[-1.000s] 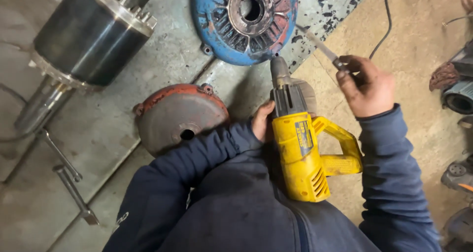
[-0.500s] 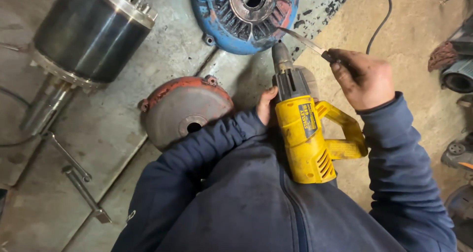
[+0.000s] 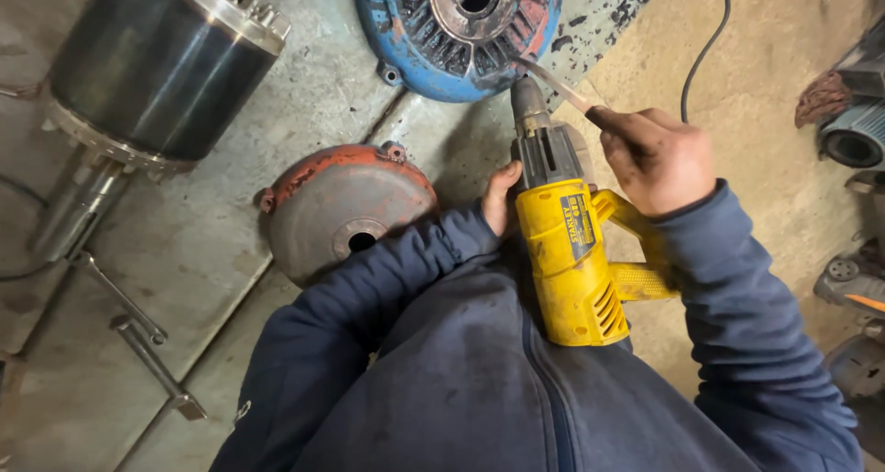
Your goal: The person uses a yellow heat gun to apply heat to a blue circular metal part while simultaneously scraping its surface with a metal tool. The person works on the part's edges and center, removing dark residue that falls onto the workbench.
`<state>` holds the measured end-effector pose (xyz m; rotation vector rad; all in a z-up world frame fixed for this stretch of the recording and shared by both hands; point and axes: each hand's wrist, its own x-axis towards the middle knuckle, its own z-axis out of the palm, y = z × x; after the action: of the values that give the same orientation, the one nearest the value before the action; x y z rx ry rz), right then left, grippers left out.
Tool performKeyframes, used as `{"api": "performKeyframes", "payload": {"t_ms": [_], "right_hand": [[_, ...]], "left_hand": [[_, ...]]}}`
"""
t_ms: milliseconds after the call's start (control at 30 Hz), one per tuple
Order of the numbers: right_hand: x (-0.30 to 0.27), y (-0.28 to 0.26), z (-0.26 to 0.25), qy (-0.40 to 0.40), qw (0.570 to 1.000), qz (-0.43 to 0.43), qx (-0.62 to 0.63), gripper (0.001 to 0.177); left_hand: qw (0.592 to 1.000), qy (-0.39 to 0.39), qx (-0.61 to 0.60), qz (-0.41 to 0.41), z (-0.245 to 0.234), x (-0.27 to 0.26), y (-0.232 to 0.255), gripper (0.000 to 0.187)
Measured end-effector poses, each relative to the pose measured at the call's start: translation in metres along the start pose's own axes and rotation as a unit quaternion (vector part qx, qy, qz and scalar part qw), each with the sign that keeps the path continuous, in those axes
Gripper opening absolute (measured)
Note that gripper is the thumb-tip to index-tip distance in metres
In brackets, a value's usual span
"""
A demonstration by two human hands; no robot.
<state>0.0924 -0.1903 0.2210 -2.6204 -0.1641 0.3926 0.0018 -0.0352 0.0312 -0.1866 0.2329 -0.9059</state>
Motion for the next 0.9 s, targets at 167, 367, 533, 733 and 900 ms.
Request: {"api": "performKeyframes", "payload": {"t_ms": [167,367,533,733,900], "right_hand": [[0.007,0.003,0.007,0.01,0.999,-0.036,-0.016,0.029],[0.011,-0.009,0.008,0.001,0.999,-0.009,-0.036,0.03],[0.009,-0.008,0.01,0.008,0.999,-0.005,-0.039,0.029],[0.011,-0.016,0.013,0.008,0.998,0.007,-0.064,0.028],[-0.004,-0.004,0.016,0.013,1.0,-0.01,-0.002,0.026]], "left_hand": [[1.0,-0.003,-0.003,0.013,-0.004,0.002,-0.001,0.09],[0.999,0.004,0.024,0.027,-0.021,0.002,-0.006,0.089],[0.999,0.014,0.033,0.031,-0.022,0.004,-0.005,0.088],[0.999,0.002,0.032,0.027,-0.021,0.001,-0.006,0.089],[1.0,0.007,0.001,-0.005,-0.016,-0.008,0.0,0.101]]}}
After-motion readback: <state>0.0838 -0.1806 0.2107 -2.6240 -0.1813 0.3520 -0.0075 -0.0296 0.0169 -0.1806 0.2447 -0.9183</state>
